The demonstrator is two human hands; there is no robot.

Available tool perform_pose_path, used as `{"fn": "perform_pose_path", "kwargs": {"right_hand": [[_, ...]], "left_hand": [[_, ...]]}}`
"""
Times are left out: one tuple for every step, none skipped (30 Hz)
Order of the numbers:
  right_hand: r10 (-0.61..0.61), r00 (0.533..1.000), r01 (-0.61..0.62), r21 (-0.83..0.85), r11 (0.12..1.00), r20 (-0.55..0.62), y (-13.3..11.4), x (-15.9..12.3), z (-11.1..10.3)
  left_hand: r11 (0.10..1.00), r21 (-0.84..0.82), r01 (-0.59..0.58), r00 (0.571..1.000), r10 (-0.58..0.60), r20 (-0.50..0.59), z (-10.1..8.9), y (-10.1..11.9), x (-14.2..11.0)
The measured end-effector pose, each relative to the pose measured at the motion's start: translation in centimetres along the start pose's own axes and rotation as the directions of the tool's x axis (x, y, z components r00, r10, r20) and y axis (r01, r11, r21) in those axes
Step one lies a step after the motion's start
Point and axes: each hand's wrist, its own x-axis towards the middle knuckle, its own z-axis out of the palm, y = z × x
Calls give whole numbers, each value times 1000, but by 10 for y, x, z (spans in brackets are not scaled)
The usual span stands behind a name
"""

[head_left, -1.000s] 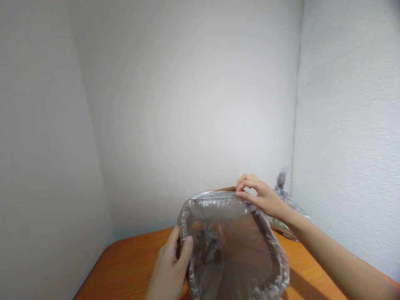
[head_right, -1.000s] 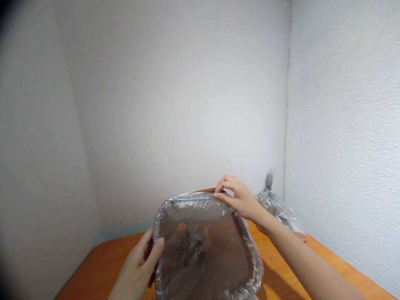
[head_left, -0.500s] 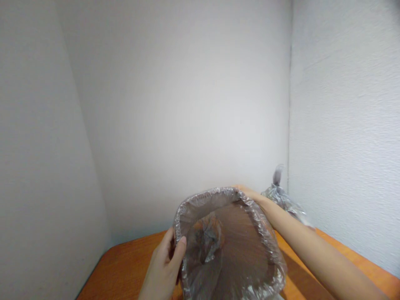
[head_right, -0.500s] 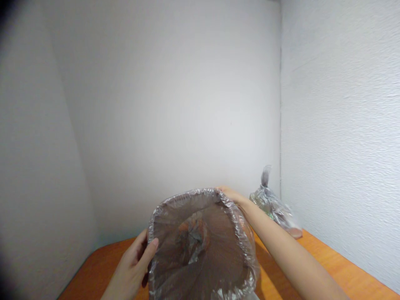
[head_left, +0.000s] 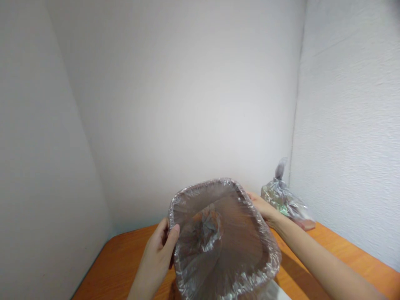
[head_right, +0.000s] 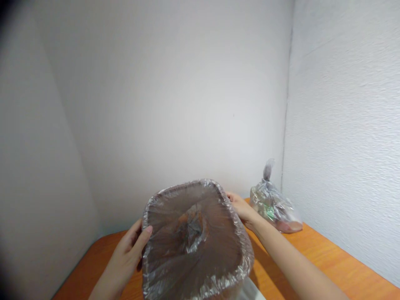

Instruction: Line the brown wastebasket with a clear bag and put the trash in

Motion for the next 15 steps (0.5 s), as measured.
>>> {"fn": "perform_pose_path", "kwargs": {"right_hand": [[-35, 996, 28, -91, 995, -80, 2, 2, -2], [-76, 983, 47, -174, 984, -166, 2, 4, -6], [-115, 961, 54, -238, 970, -252, 1, 6, -11], [-148, 932, 54, -279, 959, -330, -3, 7, -17], [-175, 899, 52, -301, 952, -401, -10, 5, -22], [-217, 860, 64, -325, 944, -463, -20, 2, -25], [-282, 811, 89, -368, 926, -512, -33, -3, -25], [-349, 773, 124, -413, 902, -530, -47, -9, -21], [-462, 735, 191, -502, 843, -497, -63, -16, -14], [-533, 743, 255, -566, 784, -404, -77, -23, -3], [-543, 810, 329, -594, 734, -222, -89, -28, 11], [-490, 872, 390, -600, 699, -4, -98, -32, 28], [-380, 902, 419, -628, 656, 204, -103, -32, 46], [-244, 900, 432, -663, 612, 361, -104, -30, 64], [-105, 878, 437, -693, 574, 467, -101, -26, 81]], "left_hand": [[1000, 0, 1, 1000, -1, -2, 0, 0, 0], [1000, 1, 2, 1000, -2, -1, 0, 1, -1], [1000, 3, 0, 1000, 0, 0, 0, 2, -1], [1000, 5, -4, 1000, 4, -2, 0, 2, -2], [1000, 10, -7, 1000, 7, 2, 0, 3, -2], [1000, 16, -9, 1000, 9, 4, 0, 3, -2], [1000, 19, -9, 1000, 9, 4, 0, 4, -3], [1000, 18, -10, 1000, 10, -1, 1, 5, -3], [1000, 11, -11, 1000, 11, -8, 2, 5, -4], [1000, 2, -15, 1000, 15, -15, 3, 6, -4], [1000, -9, -21, 999, 21, -26, 4, 7, -5], [999, -18, -29, 999, 28, -38, 5, 8, -5], [999, -21, -34, 998, 33, -44, 6, 9, -6], [999, -22, -38, 998, 37, -47, 7, 10, -7], [999, -23, -40, 998, 39, -48, 7, 11, -8]]}}
